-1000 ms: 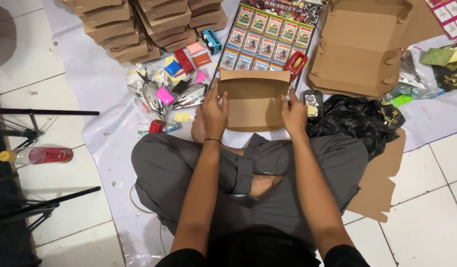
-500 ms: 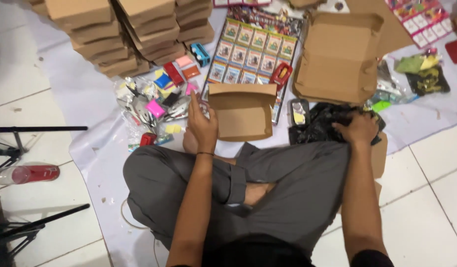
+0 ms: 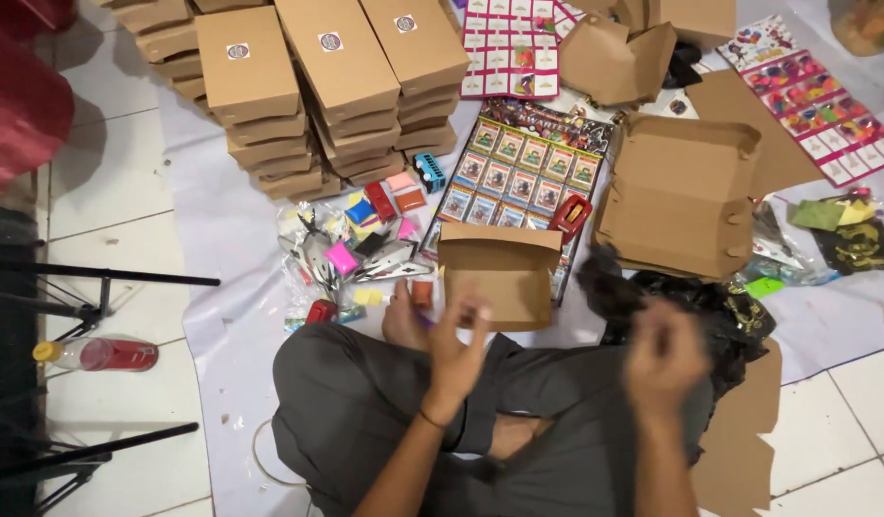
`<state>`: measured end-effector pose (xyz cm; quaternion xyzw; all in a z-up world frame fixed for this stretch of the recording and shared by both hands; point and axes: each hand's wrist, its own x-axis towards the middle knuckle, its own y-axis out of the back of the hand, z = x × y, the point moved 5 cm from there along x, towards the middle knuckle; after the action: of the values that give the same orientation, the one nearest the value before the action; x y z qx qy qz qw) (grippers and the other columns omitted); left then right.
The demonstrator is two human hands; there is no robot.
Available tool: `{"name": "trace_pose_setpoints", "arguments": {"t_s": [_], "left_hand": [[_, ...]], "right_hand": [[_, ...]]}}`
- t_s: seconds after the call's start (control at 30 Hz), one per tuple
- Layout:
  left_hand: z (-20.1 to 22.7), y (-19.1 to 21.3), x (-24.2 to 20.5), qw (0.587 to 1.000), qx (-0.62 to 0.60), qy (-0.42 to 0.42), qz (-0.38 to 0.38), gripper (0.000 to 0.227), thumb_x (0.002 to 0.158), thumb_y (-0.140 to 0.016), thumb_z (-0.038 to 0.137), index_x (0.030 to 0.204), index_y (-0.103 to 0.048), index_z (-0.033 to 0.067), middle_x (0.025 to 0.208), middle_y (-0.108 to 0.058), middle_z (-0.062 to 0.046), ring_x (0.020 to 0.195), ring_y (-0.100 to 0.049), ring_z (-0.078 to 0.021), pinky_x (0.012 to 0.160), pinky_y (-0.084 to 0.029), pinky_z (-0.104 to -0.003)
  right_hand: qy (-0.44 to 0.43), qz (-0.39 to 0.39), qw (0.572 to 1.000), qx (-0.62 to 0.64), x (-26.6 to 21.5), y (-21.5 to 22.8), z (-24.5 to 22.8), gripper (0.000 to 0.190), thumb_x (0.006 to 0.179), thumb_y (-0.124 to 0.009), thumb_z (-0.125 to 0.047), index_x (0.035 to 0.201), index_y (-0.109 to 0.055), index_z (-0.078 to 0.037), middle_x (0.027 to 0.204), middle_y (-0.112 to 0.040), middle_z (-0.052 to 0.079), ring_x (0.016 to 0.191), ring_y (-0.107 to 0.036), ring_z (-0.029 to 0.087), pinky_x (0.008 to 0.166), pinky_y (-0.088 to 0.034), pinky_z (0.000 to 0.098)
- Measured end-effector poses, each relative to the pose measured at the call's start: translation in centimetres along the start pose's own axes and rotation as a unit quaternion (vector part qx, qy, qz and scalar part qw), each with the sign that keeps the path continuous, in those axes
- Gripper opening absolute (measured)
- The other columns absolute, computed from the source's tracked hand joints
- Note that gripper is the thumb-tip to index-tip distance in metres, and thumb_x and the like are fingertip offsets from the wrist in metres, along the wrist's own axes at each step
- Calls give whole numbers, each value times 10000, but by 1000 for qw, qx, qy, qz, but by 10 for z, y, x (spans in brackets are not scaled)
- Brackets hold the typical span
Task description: The person folds a small cardboard box and packs a toy car wrapped in plastic inside it.
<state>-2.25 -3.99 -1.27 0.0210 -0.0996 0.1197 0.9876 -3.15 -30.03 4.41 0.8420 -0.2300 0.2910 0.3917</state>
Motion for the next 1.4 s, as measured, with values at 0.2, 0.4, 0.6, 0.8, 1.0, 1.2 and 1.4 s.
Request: {"name": "trace_pose_setpoints", "arguments": {"t_s": [0.2, 0.4, 0.6, 0.8, 1.0, 1.2, 1.4], "left_hand": [[3, -16, -26, 989, -45, 90, -104, 657, 876, -718, 57, 1479, -462, 9, 945, -672, -61, 724, -580, -100, 654, -490, -200], [-17, 26, -23, 993, -71, 93, 4, 511, 910, -597, -47, 1413, -549, 26, 975, -636, -48, 675, -601, -105, 609, -503, -206], [23, 6, -27, 975, 70, -89, -189, 1109, 605, -927, 494, 1523, -473, 68, 1463, -578, -149, 1431, -470, -350, 1224, -306, -514], [9, 19, -15, 951, 240, -153, -122, 523, 687, -816, 29, 1188, -743, 160, 969, -696, -29, 978, -670, -293, 952, -519, -448], [26, 43, -5, 986, 128, -108, 12, 530, 669, -698, -137, 1126, -773, 121, 989, -709, -67, 983, -689, -312, 939, -530, -412], [53, 28, -14, 933, 297, -192, -72, 532, 643, -787, -48, 1148, -742, 114, 953, -673, -63, 893, -657, -290, 831, -533, -392], [41, 32, -13, 855, 472, -164, -139, 562, 734, -717, -87, 1273, -661, 62, 1178, -621, -155, 1074, -582, -357, 878, -495, -421]], "right_hand": [[125, -248, 950, 145, -72, -57, -88, 372, 750, -667, 71, 1119, -679, 20, 1127, -691, 144, 847, -675, 301, 736, -546, 347], [17, -219, 959, 176, -71, -42, -93, 386, 774, -682, 90, 1140, -733, -20, 1070, -726, 107, 863, -694, 217, 781, -550, 286], [-229, -131, 878, 400, -74, -57, -42, 254, 969, -532, 89, 1200, -634, 119, 691, -676, 166, 474, -632, 189, 446, -560, 296], [-31, -222, 883, 413, -21, -33, -61, 165, 748, -751, 26, 908, -775, 63, 789, -766, 189, 632, -719, 242, 575, -572, 374], [3, -65, 932, 356, -17, -14, -46, 324, 890, -634, -175, 987, -673, 132, 894, -676, 244, 825, -625, 304, 756, -514, 403], [83, -165, 967, 173, -34, -34, -96, 864, 657, -950, -352, 1348, -542, -34, 1335, -543, 200, 1246, -541, 408, 1039, -438, 522], [-6, -179, 980, 91, -36, -52, -56, 123, 876, -757, 17, 973, -729, -54, 831, -658, 91, 796, -660, 336, 742, -526, 416]]}}
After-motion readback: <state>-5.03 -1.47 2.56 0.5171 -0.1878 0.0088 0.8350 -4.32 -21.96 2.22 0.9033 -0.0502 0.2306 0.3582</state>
